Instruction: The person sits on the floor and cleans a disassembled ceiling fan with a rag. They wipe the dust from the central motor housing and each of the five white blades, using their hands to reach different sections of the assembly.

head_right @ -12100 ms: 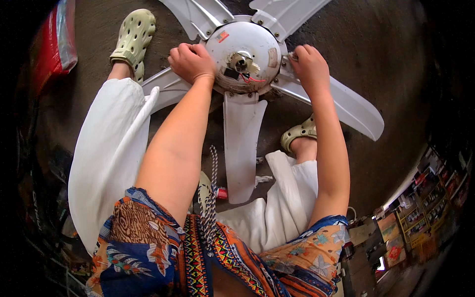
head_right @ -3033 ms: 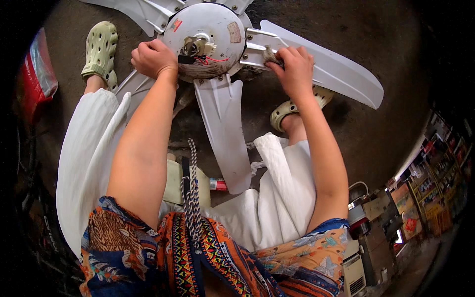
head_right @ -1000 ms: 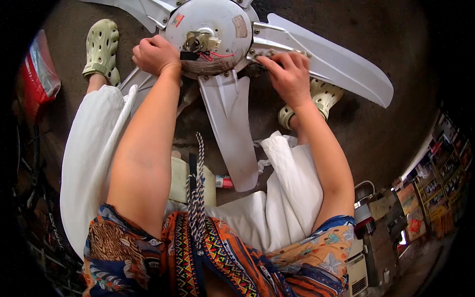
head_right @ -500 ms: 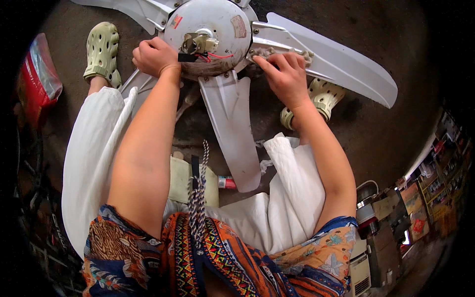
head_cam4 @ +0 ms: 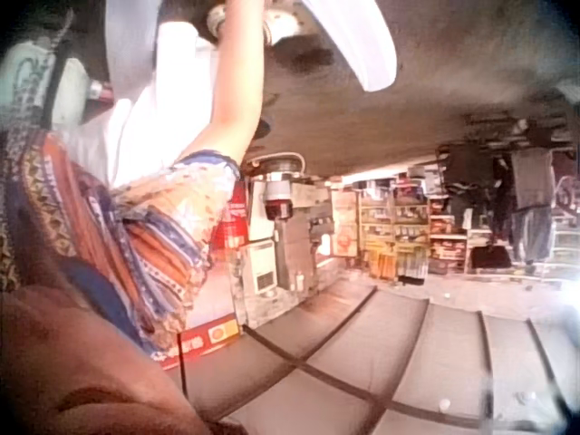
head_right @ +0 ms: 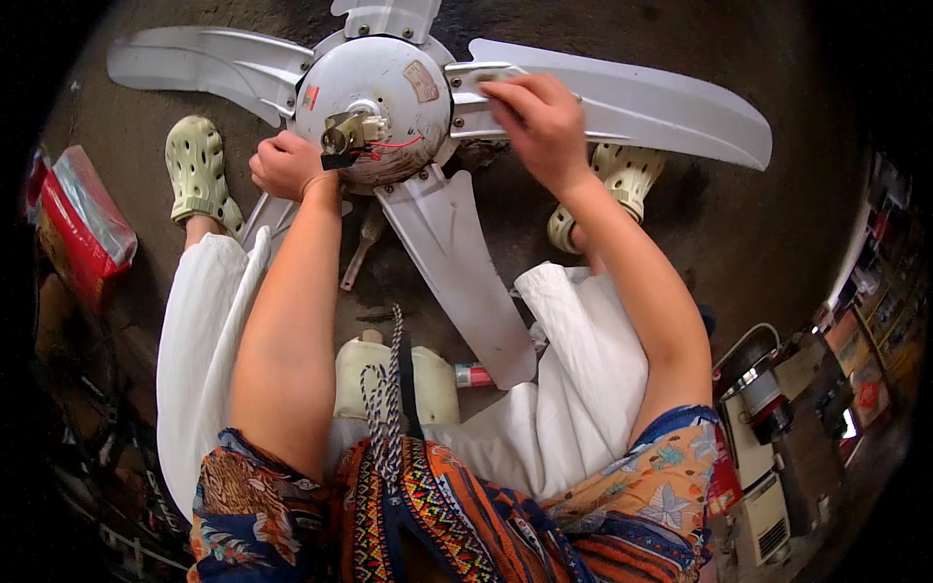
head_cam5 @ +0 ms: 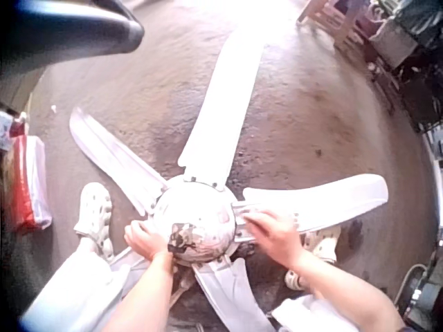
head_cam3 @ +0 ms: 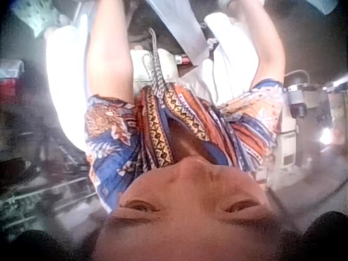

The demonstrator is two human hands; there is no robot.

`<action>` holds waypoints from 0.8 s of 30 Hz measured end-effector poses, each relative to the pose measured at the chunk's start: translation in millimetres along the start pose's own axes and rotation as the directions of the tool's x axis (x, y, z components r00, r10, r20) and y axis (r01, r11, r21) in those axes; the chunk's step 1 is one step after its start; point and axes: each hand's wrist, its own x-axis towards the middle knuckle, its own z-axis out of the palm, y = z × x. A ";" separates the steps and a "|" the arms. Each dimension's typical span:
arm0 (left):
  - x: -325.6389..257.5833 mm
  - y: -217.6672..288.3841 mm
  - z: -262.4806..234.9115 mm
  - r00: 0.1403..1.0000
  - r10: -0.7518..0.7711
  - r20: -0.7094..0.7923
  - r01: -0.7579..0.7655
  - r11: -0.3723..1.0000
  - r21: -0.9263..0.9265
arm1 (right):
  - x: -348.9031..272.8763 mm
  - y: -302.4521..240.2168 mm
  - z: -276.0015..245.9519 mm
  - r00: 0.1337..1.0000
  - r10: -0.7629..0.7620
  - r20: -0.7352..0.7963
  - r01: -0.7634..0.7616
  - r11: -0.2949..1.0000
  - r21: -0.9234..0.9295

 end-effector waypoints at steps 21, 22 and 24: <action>1.7 3.4 -2.3 1.000 0.010 0.006 -0.010 1.000 0.013 | 37.1 -20.6 53.8 0.999 -0.048 -0.004 0.048 0.999 -0.010; -1.1 4.0 -2.3 1.000 0.010 0.007 -0.010 1.000 0.008 | 31.6 -20.4 54.7 0.998 -0.068 -0.011 0.067 0.996 -0.057; 1.0 2.1 -1.8 1.000 0.014 0.000 -0.014 1.000 0.007 | 14.6 -31.6 48.5 0.987 -0.139 0.076 0.143 0.989 -0.047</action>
